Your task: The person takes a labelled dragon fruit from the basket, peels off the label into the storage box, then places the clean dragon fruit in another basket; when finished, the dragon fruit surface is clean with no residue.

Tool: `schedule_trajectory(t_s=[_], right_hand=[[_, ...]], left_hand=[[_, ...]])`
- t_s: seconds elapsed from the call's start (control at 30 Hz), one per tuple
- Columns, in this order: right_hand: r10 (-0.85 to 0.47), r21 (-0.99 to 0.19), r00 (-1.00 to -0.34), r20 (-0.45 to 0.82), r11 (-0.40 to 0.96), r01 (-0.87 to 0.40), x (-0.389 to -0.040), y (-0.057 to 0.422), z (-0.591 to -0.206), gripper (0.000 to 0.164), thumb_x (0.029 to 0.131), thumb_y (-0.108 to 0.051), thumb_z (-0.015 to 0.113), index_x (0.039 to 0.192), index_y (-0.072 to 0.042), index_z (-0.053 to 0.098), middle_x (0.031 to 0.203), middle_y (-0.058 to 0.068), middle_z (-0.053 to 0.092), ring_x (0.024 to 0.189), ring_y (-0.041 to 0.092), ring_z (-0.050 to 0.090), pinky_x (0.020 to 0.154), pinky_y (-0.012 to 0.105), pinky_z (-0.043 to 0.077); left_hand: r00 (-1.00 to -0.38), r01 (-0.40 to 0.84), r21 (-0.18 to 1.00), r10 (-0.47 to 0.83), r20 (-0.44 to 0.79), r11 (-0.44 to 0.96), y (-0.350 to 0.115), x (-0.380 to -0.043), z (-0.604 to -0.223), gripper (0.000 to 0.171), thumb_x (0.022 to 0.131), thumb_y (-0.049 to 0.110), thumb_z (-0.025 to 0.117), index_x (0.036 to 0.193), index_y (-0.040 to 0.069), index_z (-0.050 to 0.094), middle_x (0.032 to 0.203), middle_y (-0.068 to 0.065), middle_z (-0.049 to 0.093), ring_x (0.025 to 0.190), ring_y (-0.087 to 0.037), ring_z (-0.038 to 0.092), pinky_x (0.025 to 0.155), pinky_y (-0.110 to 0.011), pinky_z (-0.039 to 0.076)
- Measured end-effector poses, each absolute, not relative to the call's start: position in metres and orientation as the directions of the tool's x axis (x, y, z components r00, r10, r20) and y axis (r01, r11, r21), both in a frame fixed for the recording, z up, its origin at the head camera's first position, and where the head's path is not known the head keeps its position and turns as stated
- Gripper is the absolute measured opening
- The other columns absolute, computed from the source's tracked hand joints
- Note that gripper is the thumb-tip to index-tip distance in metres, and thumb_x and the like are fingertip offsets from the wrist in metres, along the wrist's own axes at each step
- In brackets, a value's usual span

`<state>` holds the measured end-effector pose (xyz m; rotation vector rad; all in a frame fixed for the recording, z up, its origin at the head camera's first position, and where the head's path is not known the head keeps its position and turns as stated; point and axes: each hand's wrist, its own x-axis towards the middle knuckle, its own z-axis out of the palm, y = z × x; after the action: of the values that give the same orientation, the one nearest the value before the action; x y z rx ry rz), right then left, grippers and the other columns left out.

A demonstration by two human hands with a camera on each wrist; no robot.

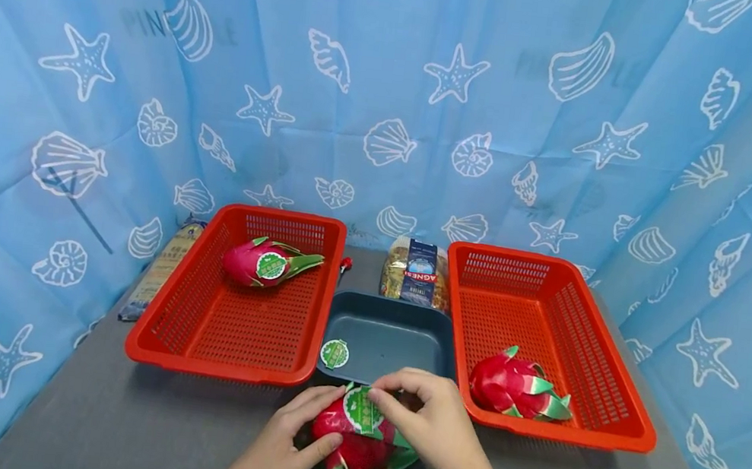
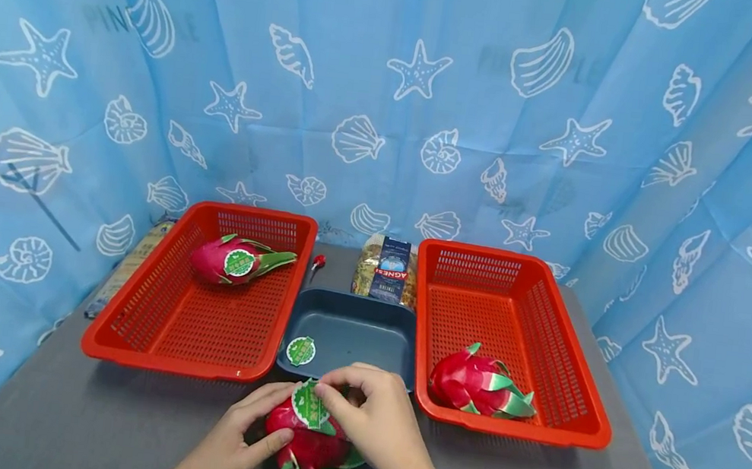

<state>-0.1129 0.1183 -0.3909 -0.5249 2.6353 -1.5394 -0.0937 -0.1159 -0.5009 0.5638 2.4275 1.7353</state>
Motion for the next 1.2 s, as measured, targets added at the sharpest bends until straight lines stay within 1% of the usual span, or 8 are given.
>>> schedule_trajectory(t_s=[0.07, 0.27, 0.47, 0.53, 0.73, 0.9, 1.03, 1.2], right_hand=[[-0.282, -0.855, -0.948, 0.146, 0.446, -0.265, -0.119, 0.116, -0.378, 0.007, 0.092, -0.025, 0.080, 0.097, -0.020, 0.081, 0.084, -0.009, 0.071, 0.063, 0.015, 0.057, 0.059, 0.026, 0.050], [-0.164, -0.871, -0.969, 0.187, 0.429, -0.240, -0.145, 0.107, -0.350, 0.012, 0.091, -0.017, 0.080, 0.102, -0.012, 0.081, 0.084, -0.003, 0.074, 0.066, 0.018, 0.059, 0.059, 0.027, 0.050], [-0.077, -0.894, -0.983, 0.169, 0.407, -0.186, -0.186, 0.092, -0.345, 0.025, 0.091, -0.016, 0.078, 0.113, -0.003, 0.078, 0.094, 0.007, 0.077, 0.086, 0.022, 0.071, 0.080, 0.036, 0.058], [-0.077, -0.895, -0.986, 0.147, 0.414, -0.166, -0.201, 0.088, -0.347, 0.025, 0.092, -0.017, 0.077, 0.113, -0.003, 0.078, 0.098, 0.009, 0.077, 0.090, 0.023, 0.072, 0.082, 0.039, 0.058], [-0.139, -0.879, -0.990, 0.013, 0.470, -0.078, -0.238, 0.076, -0.361, 0.025, 0.096, -0.017, 0.071, 0.116, -0.002, 0.076, 0.096, 0.011, 0.077, 0.075, 0.017, 0.063, 0.064, 0.028, 0.051], [-0.219, -0.850, -0.969, -0.117, 0.527, -0.017, -0.258, 0.068, -0.378, 0.024, 0.098, -0.011, 0.068, 0.118, 0.001, 0.074, 0.094, 0.013, 0.077, 0.067, 0.018, 0.059, 0.062, 0.028, 0.049], [-0.238, -0.815, -0.950, -0.202, 0.578, 0.028, -0.269, 0.065, -0.392, 0.019, 0.096, -0.007, 0.070, 0.112, 0.001, 0.076, 0.089, 0.011, 0.077, 0.057, 0.016, 0.056, 0.056, 0.028, 0.048], [-0.239, -0.772, -0.916, -0.321, 0.627, 0.106, -0.286, 0.064, -0.415, 0.011, 0.095, -0.008, 0.071, 0.100, -0.002, 0.078, 0.084, 0.008, 0.077, 0.049, 0.011, 0.049, 0.046, 0.024, 0.034]], left_hand=[[-0.930, 0.222, 0.934, 0.348, 0.117, 0.280, -0.116, -0.095, -0.500, 0.057, 0.098, 0.039, 0.070, 0.150, 0.023, 0.054, 0.140, 0.000, 0.055, 0.118, -0.023, 0.059, 0.087, -0.025, 0.055], [-0.932, 0.224, 0.926, 0.343, 0.114, 0.303, -0.116, -0.095, -0.499, 0.059, 0.098, 0.042, 0.070, 0.148, 0.015, 0.055, 0.140, -0.001, 0.056, 0.119, -0.024, 0.057, 0.089, -0.027, 0.054], [-0.932, 0.219, 0.937, 0.343, 0.119, 0.270, -0.117, -0.095, -0.497, 0.057, 0.098, 0.037, 0.070, 0.148, 0.014, 0.056, 0.141, -0.005, 0.055, 0.118, -0.027, 0.057, 0.088, -0.027, 0.055], [-0.932, 0.218, 0.939, 0.342, 0.120, 0.267, -0.117, -0.096, -0.497, 0.057, 0.098, 0.036, 0.070, 0.148, 0.014, 0.056, 0.141, -0.006, 0.055, 0.118, -0.026, 0.057, 0.088, -0.026, 0.055], [-0.925, 0.250, 0.930, 0.350, 0.147, 0.270, -0.118, -0.096, -0.501, 0.059, 0.098, 0.038, 0.070, 0.149, 0.013, 0.055, 0.141, -0.005, 0.055, 0.117, -0.023, 0.058, 0.088, -0.026, 0.055], [-0.914, 0.298, 0.917, 0.355, 0.195, 0.264, -0.117, -0.094, -0.504, 0.057, 0.099, 0.036, 0.070, 0.148, 0.012, 0.055, 0.140, -0.006, 0.056, 0.115, -0.022, 0.059, 0.087, -0.028, 0.056], [-0.916, 0.285, 0.921, 0.357, 0.180, 0.266, -0.117, -0.094, -0.504, 0.057, 0.098, 0.038, 0.070, 0.149, 0.014, 0.055, 0.139, -0.004, 0.056, 0.115, -0.022, 0.058, 0.085, -0.028, 0.056], [-0.923, 0.254, 0.929, 0.356, 0.149, 0.269, -0.117, -0.093, -0.502, 0.058, 0.097, 0.040, 0.071, 0.149, 0.018, 0.056, 0.140, -0.002, 0.055, 0.117, -0.024, 0.057, 0.085, -0.028, 0.056]])
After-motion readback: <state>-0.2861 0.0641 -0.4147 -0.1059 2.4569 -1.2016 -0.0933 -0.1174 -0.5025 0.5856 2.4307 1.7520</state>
